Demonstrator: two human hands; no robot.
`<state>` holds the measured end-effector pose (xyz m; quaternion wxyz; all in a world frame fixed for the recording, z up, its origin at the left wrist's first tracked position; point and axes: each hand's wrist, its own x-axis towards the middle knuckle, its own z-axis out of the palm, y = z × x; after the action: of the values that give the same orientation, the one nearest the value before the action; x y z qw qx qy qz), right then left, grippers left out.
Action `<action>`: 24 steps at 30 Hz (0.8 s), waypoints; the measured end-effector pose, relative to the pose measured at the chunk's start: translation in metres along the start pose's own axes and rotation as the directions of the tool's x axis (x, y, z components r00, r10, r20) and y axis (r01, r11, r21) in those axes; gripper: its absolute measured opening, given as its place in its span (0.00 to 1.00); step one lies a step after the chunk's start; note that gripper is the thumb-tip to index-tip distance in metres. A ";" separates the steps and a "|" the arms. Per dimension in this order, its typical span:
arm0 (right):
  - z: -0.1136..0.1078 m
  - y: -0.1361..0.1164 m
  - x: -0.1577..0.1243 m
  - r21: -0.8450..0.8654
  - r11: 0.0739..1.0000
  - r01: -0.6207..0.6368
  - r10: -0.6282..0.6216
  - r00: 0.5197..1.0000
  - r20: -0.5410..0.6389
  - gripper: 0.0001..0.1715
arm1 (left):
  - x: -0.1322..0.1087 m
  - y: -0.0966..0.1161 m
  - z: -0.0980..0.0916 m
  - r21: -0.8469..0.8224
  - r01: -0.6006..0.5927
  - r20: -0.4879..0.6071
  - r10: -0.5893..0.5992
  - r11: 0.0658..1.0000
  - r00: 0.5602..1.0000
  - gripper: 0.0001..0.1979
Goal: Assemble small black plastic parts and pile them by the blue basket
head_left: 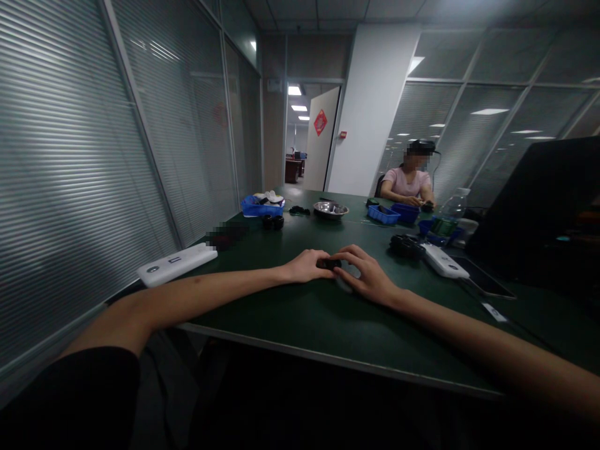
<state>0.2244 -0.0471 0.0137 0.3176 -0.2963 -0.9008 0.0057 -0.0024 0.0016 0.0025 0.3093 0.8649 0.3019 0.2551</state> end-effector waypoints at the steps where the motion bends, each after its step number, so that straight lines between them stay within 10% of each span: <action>1: 0.000 0.000 0.000 0.005 1.000 0.006 -0.006 1.000 -0.004 0.16 | 0.000 0.000 0.000 0.001 0.003 -0.004 -0.003 1.000 1.000 0.22; 24: -0.001 -0.002 0.000 -0.012 1.000 -0.016 0.016 1.000 -0.010 0.17 | -0.001 0.004 0.000 -0.025 0.013 0.002 -0.013 1.000 1.000 0.23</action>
<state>0.2238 -0.0484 0.0147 0.3202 -0.3056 -0.8967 0.0012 -0.0021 -0.0017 0.0048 0.3222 0.8593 0.3039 0.2559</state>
